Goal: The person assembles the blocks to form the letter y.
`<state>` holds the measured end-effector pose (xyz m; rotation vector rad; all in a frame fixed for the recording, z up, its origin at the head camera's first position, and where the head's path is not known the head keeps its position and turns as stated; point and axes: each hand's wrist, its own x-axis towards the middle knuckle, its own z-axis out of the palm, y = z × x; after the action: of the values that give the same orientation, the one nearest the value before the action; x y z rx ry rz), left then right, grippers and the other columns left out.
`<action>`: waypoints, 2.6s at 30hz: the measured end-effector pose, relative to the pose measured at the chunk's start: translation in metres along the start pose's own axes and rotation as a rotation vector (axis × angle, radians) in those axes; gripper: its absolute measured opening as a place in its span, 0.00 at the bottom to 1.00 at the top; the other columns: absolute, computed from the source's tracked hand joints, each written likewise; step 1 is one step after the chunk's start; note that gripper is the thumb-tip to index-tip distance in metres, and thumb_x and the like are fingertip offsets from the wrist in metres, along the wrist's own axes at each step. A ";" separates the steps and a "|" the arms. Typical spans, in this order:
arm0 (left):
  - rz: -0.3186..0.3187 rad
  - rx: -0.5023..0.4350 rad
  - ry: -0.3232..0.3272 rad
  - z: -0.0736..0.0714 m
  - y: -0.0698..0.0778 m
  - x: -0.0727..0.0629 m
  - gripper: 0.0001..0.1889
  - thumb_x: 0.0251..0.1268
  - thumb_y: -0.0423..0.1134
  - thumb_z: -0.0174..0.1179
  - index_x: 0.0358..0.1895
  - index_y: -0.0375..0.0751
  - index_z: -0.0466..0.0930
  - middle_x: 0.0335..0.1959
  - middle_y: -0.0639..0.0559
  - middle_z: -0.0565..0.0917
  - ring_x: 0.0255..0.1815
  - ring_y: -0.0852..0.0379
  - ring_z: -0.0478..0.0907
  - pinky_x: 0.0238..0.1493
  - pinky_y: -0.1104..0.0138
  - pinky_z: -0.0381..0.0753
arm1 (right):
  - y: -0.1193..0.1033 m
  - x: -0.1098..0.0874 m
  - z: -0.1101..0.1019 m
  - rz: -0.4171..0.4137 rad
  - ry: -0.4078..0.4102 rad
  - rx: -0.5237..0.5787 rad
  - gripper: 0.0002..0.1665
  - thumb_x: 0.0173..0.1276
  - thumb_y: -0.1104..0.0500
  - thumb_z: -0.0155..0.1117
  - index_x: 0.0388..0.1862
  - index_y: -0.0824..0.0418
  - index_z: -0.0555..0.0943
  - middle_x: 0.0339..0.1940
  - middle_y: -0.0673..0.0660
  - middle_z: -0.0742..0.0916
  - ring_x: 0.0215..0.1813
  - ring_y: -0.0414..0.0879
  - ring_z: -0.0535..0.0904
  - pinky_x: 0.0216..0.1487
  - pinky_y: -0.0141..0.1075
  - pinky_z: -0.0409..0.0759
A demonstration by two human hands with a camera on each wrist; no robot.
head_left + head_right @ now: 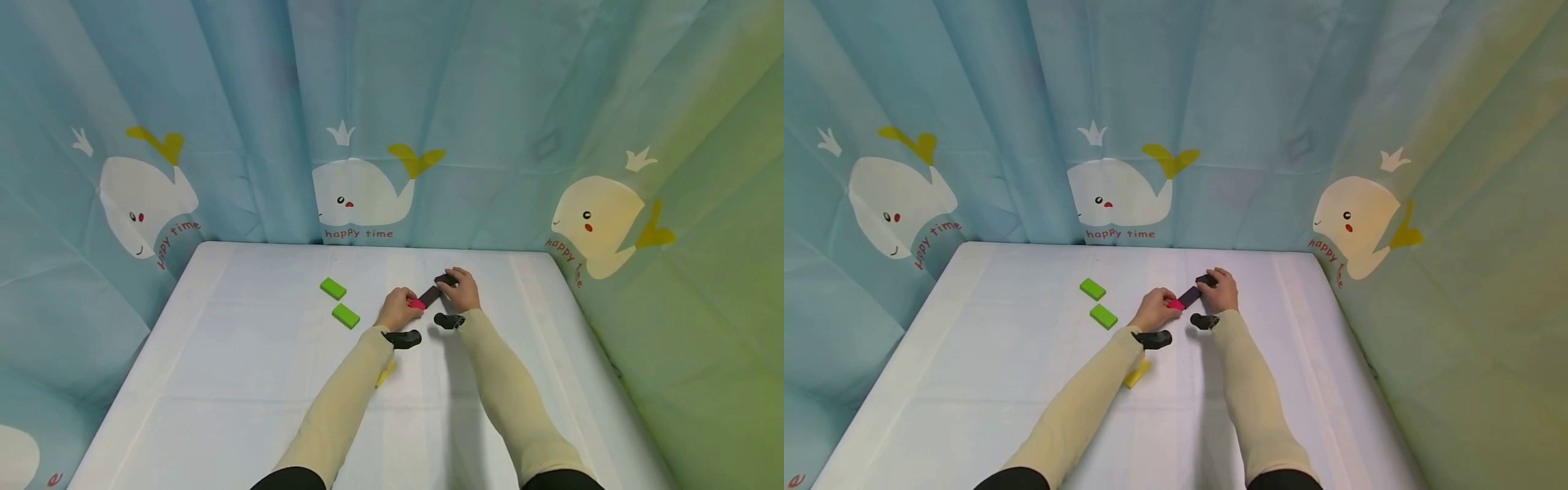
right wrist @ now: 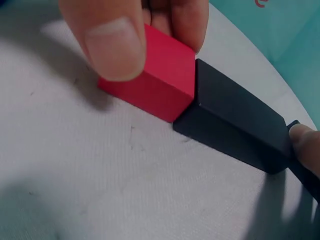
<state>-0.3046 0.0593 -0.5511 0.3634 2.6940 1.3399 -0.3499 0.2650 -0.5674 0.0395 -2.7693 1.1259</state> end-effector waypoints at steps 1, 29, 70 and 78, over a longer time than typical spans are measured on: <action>-0.001 0.000 -0.001 0.000 0.000 0.000 0.18 0.56 0.38 0.72 0.48 0.36 0.80 0.42 0.46 0.78 0.43 0.54 0.75 0.48 0.65 0.75 | 0.000 0.000 0.000 -0.008 0.002 -0.002 0.32 0.67 0.54 0.66 0.65 0.69 0.74 0.69 0.70 0.70 0.71 0.64 0.62 0.71 0.53 0.58; 0.004 -0.016 0.015 0.001 0.002 0.000 0.18 0.54 0.36 0.72 0.47 0.35 0.81 0.42 0.46 0.79 0.42 0.54 0.76 0.47 0.65 0.75 | 0.008 -0.002 -0.005 0.016 -0.001 0.031 0.34 0.65 0.54 0.67 0.66 0.69 0.73 0.68 0.68 0.72 0.71 0.62 0.64 0.71 0.51 0.60; 0.033 0.008 0.045 0.003 0.007 -0.006 0.17 0.54 0.34 0.72 0.45 0.31 0.79 0.39 0.43 0.78 0.38 0.53 0.73 0.45 0.64 0.74 | 0.015 -0.007 -0.010 -0.027 -0.083 0.068 0.33 0.67 0.53 0.66 0.67 0.68 0.73 0.67 0.67 0.72 0.70 0.60 0.65 0.70 0.50 0.63; 0.038 0.019 0.048 0.002 0.009 -0.007 0.18 0.54 0.33 0.72 0.46 0.31 0.79 0.40 0.42 0.78 0.40 0.52 0.74 0.46 0.63 0.74 | 0.014 -0.007 -0.010 -0.042 -0.077 0.068 0.32 0.66 0.54 0.66 0.66 0.68 0.74 0.66 0.67 0.73 0.69 0.61 0.66 0.69 0.51 0.63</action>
<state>-0.2964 0.0640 -0.5455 0.3915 2.7542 1.3507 -0.3427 0.2814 -0.5713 0.1510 -2.7813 1.2330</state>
